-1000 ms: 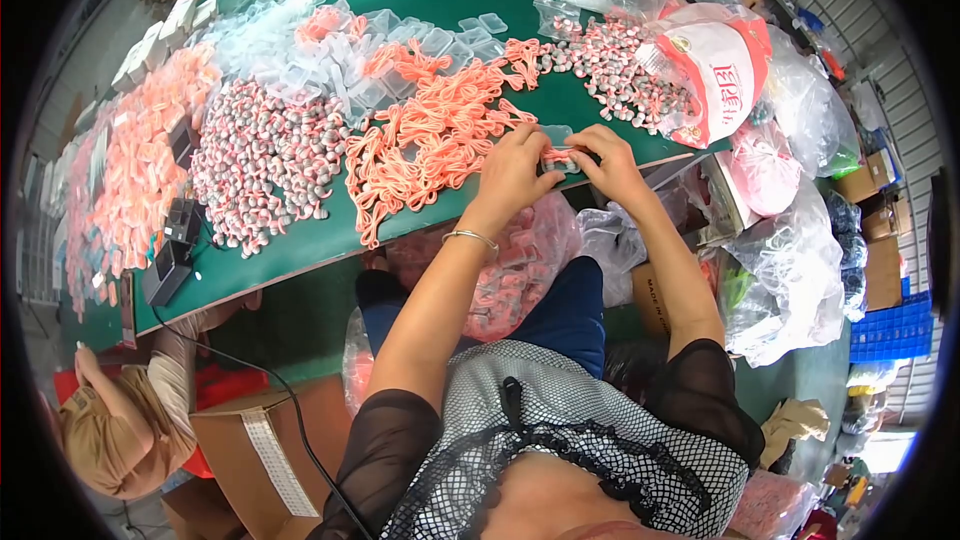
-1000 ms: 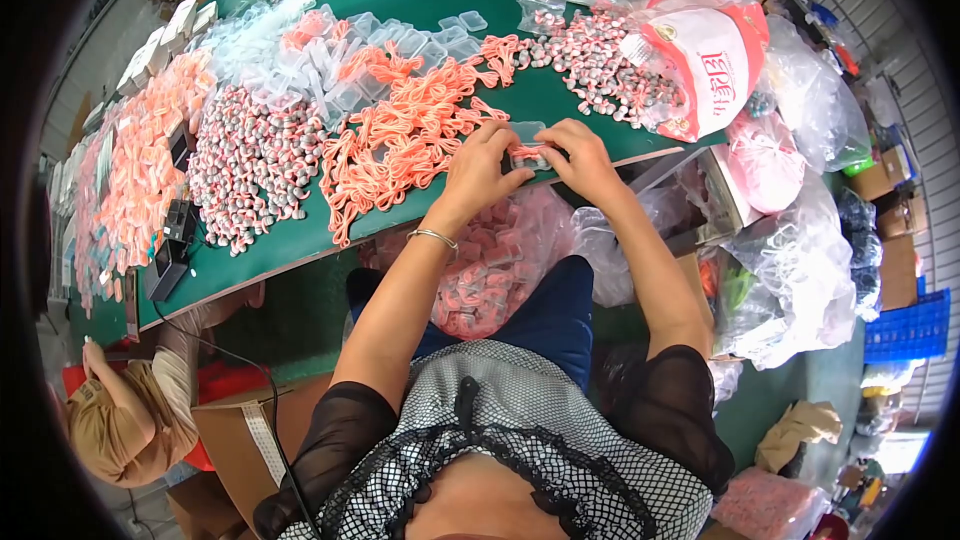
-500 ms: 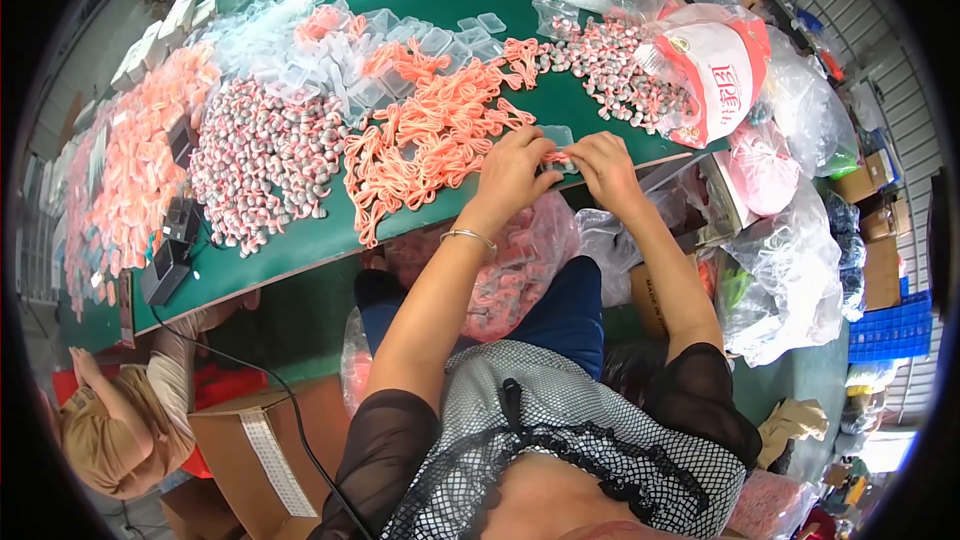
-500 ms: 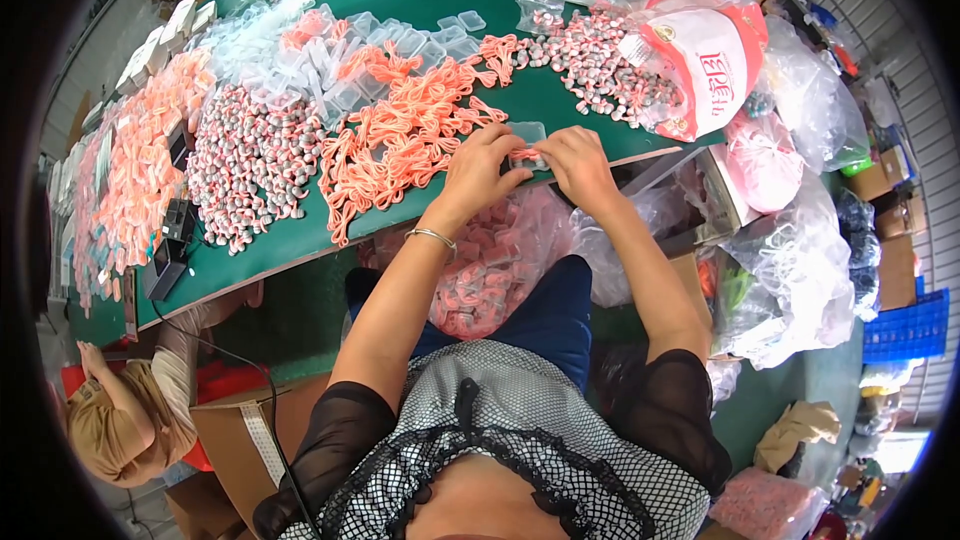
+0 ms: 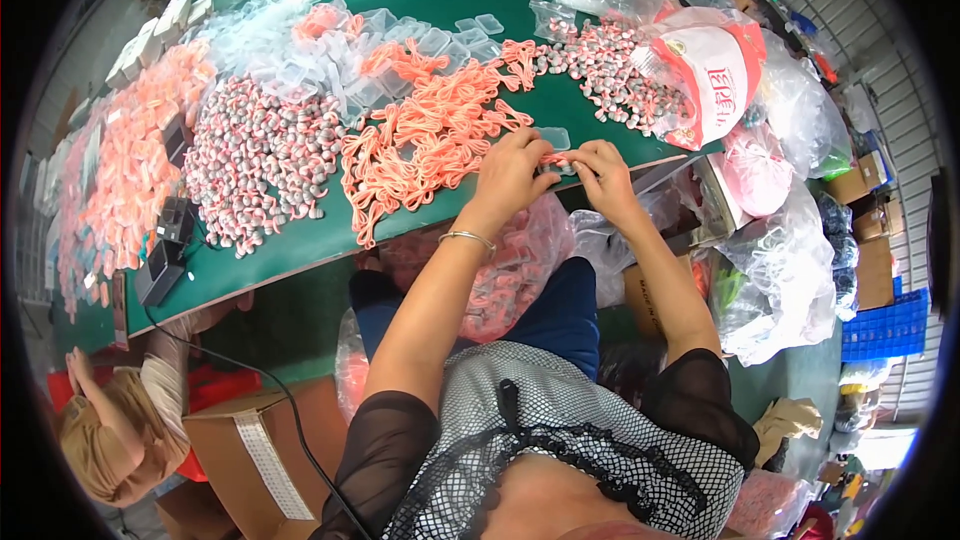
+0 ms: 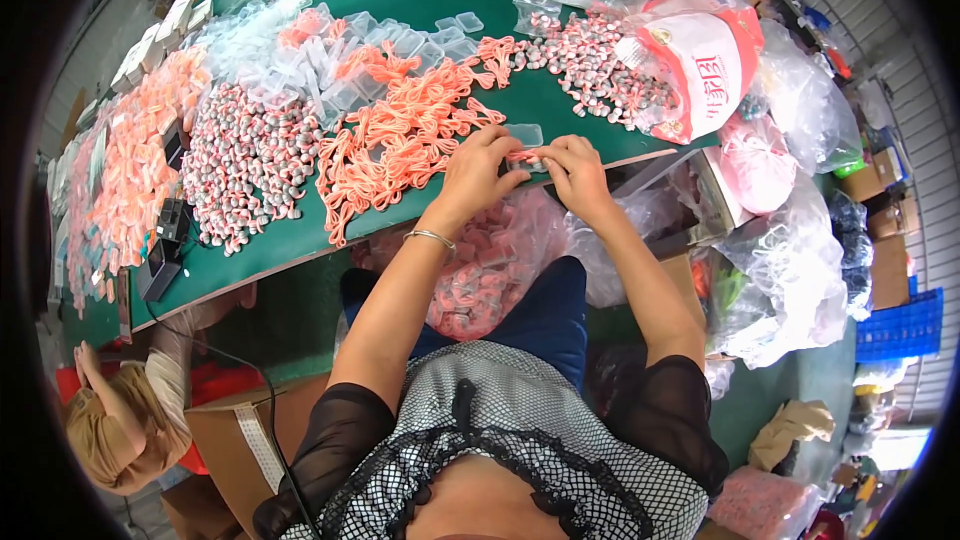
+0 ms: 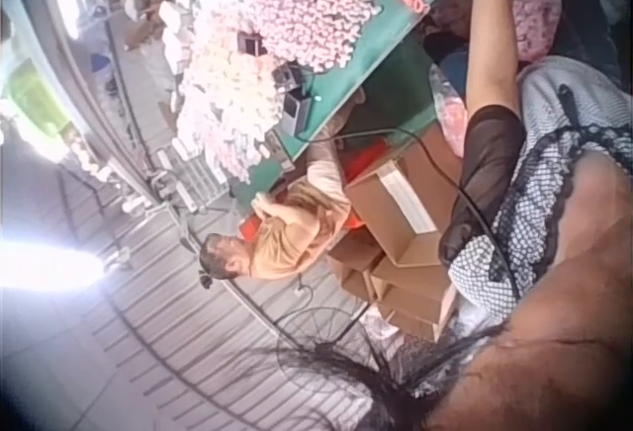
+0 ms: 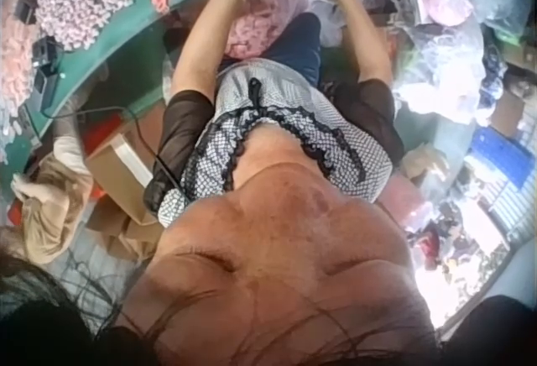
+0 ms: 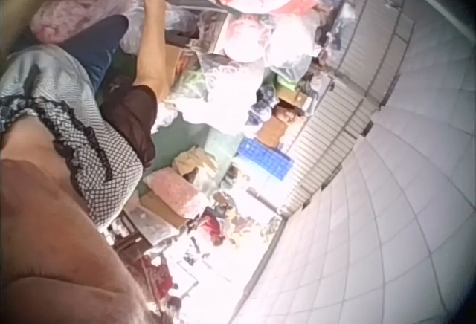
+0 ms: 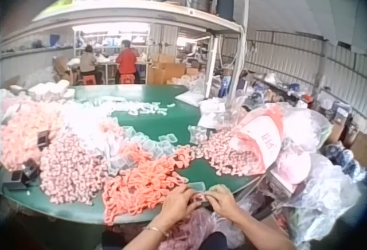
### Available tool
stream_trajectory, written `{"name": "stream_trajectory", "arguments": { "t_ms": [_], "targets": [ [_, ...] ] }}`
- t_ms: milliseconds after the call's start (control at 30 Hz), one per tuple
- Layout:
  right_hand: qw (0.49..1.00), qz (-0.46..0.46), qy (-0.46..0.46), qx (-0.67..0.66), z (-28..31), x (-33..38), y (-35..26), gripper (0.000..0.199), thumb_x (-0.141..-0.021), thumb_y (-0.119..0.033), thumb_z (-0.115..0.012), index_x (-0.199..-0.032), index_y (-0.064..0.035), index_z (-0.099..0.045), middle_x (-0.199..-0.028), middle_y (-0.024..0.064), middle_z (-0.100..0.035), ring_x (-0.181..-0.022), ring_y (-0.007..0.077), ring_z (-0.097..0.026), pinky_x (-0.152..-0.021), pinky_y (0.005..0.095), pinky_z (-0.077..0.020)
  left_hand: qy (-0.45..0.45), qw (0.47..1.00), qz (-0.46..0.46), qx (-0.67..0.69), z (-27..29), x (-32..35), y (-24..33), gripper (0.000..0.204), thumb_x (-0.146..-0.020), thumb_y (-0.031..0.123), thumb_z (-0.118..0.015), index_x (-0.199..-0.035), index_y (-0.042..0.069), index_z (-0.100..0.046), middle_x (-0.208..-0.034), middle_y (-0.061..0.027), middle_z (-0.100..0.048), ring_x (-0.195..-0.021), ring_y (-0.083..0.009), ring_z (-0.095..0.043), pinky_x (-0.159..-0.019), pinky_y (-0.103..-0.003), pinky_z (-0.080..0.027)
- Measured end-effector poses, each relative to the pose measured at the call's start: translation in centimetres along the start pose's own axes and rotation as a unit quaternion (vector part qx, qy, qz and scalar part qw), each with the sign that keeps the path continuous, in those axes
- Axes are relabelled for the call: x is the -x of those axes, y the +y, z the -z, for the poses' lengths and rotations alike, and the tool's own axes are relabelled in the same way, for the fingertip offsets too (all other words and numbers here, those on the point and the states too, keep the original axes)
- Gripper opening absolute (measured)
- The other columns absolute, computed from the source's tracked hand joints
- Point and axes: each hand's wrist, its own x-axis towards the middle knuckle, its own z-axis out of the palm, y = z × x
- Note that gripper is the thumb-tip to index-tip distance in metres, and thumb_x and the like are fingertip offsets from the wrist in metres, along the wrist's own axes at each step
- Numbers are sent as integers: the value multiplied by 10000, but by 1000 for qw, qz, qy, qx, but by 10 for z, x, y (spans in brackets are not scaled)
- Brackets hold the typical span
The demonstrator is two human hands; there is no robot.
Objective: Sorting small plastic components and placing them into small clear plastic bags on a workbench.
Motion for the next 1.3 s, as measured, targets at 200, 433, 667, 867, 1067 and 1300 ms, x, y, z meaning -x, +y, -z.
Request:
{"name": "stream_trajectory", "arguments": {
  "t_ms": [200, 433, 667, 867, 1067, 1300],
  "targets": [
    [999, -31, 22, 10, -4, 7, 0, 220, -827, -47, -646, -1040, -81, -692, -900, 68, -627, -860, 264, -593, -766, 384, -455, -5, 1000, 13, -5, -1, 1, 0, 395, -640, 205, -832, -974, 66, -674, -1048, -92, -621, -963, -290, -618, -787, -400, -509],
    [980, 73, 8, 183, 2, 6, -14, 222, -803, -69, -647, -1019, -89, -692, -882, 54, -619, -866, 263, -595, -783, 397, -446, 0, 1000, 9, 1, -1, 0, 1, 390, -639, 200, -830, -969, 65, -671, -1023, -94, -617, -939, -291, -617, -775, -399, -508],
    [992, -27, -107, 66, 15, -18, 3, 186, -830, -90, -640, -1012, -71, -676, -888, 67, -630, -898, 282, -605, -752, 407, -480, 4, 1000, 6, -6, 1, 0, 1, 383, -635, 193, -827, -960, 71, -667, -1010, -91, -613, -923, -289, -617, -765, -397, -507],
    [989, -49, -120, 73, 0, -47, 23, 237, -835, -115, -656, -1061, -43, -643, -999, 126, -613, -913, 323, -618, -779, 404, -495, -16, 1000, 26, -5, 1, 1, 2, 376, -673, 191, -815, -996, 66, -668, -1049, -96, -609, -952, -305, -626, -796, -403, -517],
    [985, -128, -113, -20, -2, -47, 14, 248, -750, -25, -727, -973, -24, -619, -852, 123, -598, -725, 259, -613, -653, 353, -495, -11, 1000, 18, -15, 2, -1, 4, 506, -624, 189, -848, -1058, 75, -613, -1073, -113, -573, -915, -314, -623, -759, -422, -515],
    [996, -48, 41, -58, -9, -17, 0, 152, -820, -19, -692, -953, -1, -621, -867, 140, -635, -717, 265, -637, -638, 340, -514, -13, 998, 64, 8, 4, -4, 8, 669, -612, 160, -861, -1180, 68, -519, -1084, -136, -576, -946, -342, -619, -764, -428, -512]
  ]
}}
